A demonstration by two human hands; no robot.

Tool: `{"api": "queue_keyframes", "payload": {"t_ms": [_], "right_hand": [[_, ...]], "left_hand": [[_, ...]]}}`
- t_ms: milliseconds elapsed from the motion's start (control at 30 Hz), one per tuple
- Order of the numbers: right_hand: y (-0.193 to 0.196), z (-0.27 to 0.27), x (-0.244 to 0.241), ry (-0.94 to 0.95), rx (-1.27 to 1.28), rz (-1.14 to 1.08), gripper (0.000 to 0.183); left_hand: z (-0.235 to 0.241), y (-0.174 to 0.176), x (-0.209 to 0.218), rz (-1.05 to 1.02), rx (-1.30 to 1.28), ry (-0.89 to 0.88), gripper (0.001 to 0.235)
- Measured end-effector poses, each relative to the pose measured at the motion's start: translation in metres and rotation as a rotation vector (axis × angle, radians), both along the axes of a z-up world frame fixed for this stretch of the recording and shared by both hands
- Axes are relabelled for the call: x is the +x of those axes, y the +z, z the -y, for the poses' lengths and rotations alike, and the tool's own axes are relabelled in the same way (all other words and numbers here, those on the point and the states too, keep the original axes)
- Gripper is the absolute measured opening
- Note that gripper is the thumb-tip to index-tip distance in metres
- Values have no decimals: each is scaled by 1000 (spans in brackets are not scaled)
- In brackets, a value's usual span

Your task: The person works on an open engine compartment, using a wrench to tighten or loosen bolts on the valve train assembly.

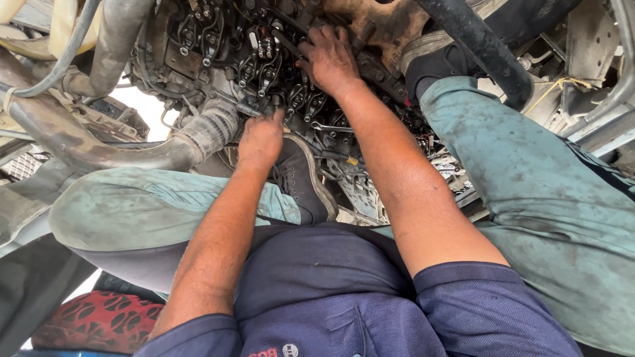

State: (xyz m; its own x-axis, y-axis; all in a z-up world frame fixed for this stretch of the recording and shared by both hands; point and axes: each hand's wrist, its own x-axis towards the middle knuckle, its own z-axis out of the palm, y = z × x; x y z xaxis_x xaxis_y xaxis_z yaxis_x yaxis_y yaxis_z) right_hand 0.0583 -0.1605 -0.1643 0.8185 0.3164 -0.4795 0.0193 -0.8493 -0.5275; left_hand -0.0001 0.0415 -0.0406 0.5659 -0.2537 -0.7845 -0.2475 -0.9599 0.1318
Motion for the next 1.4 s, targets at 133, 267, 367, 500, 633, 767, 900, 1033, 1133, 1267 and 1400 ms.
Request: {"api": "queue_keyframes", "payload": {"t_ms": [133, 267, 367, 500, 633, 767, 900, 1033, 1133, 1267, 1400], "right_hand": [[1, -1, 3, -53, 41, 17, 37], [4, 3, -3, -58, 65, 29, 34], [5, 4, 0, -71, 77, 60, 34], [3, 2, -1, -77, 84, 20, 36], [5, 2, 2, -68, 68, 16, 37], [4, 1, 1, -58, 58, -15, 38], [3, 0, 1, -67, 65, -19, 40], [1, 0, 0, -50, 53, -33, 40], [-1, 0, 0, -53, 52, -21, 40], [1, 0, -1, -59, 70, -61, 39], [-2, -1, -1, -64, 62, 3, 37]], "left_hand": [[21, -9, -15, 74, 31, -151, 35], [20, -12, -23, 110, 49, -138, 26], [20, -15, -30, 138, 47, -219, 19], [13, -26, -34, 199, 54, -280, 16], [1, -27, -28, 279, -7, -148, 16], [8, -20, -33, 207, 21, -197, 19], [19, -13, -37, 119, 101, -316, 35], [23, -15, -43, 30, 145, -335, 47], [21, -20, -45, 111, 71, -183, 41], [17, -18, -36, 40, 55, -123, 26], [22, -17, -28, 68, 53, -314, 27]]}}
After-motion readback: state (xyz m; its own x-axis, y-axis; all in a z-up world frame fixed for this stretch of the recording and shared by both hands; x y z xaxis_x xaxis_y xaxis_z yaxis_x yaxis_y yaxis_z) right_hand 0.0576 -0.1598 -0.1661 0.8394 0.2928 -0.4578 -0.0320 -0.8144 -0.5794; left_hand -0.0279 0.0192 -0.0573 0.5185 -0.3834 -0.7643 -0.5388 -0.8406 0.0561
